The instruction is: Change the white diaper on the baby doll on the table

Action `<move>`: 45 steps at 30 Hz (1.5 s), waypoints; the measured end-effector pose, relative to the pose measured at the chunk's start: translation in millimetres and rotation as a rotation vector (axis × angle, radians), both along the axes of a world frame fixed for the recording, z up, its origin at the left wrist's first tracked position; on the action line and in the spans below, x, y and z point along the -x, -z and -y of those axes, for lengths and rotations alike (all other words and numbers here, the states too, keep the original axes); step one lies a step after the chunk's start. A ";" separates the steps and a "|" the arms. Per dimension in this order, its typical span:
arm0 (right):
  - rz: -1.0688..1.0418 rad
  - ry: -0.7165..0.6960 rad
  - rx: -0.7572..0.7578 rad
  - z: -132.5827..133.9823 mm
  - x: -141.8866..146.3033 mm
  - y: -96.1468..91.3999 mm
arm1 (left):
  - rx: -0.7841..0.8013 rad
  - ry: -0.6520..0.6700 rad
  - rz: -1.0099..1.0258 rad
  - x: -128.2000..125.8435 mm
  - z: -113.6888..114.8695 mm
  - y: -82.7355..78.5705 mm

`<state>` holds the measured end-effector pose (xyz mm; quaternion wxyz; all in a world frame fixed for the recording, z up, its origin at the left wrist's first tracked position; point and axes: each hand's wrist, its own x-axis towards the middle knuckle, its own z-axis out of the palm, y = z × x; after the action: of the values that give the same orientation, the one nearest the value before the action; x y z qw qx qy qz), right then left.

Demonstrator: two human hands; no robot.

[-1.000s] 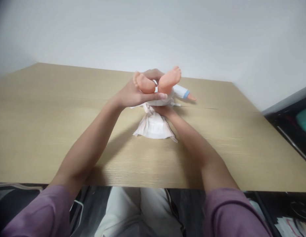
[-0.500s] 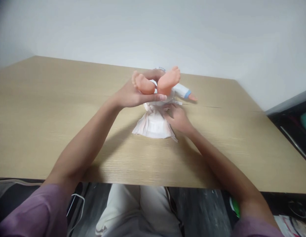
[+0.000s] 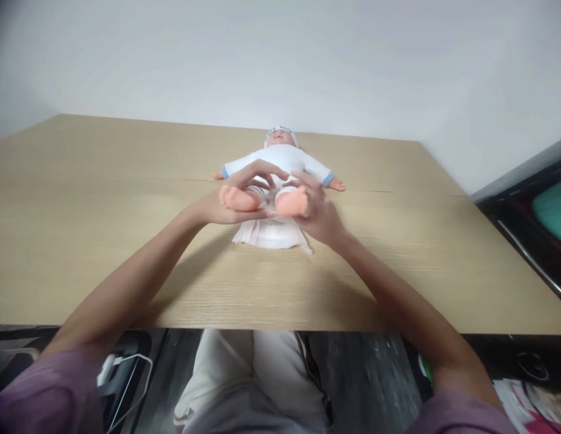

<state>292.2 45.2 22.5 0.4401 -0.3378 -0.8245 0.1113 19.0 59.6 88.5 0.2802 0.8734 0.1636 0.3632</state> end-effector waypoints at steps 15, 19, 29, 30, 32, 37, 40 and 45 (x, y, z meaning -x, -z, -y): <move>0.375 -0.109 -0.226 -3.3 -51.9 52.3 | -0.273 0.011 -0.384 87.9 -3.7 88.6; 0.364 -0.104 -0.157 -3.2 -54.1 54.7 | -0.230 0.013 -0.436 92.4 -1.1 82.9; 0.371 -0.215 0.150 -5.9 -67.9 29.8 | -0.028 -0.026 -0.492 93.2 6.5 71.5; 0.382 -0.236 0.175 -5.6 -68.7 24.4 | -0.006 -0.030 -0.493 91.4 7.6 69.0; 0.417 -0.245 0.203 -0.7 -66.3 14.7 | 0.016 -0.051 -0.501 85.7 11.5 65.0; 0.548 0.000 0.124 37.0 -33.0 11.1 | -0.059 -0.231 -0.533 59.9 26.0 69.6; 0.616 0.141 0.028 58.3 -9.8 21.0 | -0.160 -0.337 -0.557 45.4 31.0 77.9; 0.636 0.214 -0.011 55.8 -1.0 23.0 | -0.175 -0.412 -0.502 39.6 25.3 74.9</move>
<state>293.3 -10.6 -0.5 0.1717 -0.4378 -0.8810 -0.0511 -20.6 34.4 13.6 0.0757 0.9048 0.3688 0.1987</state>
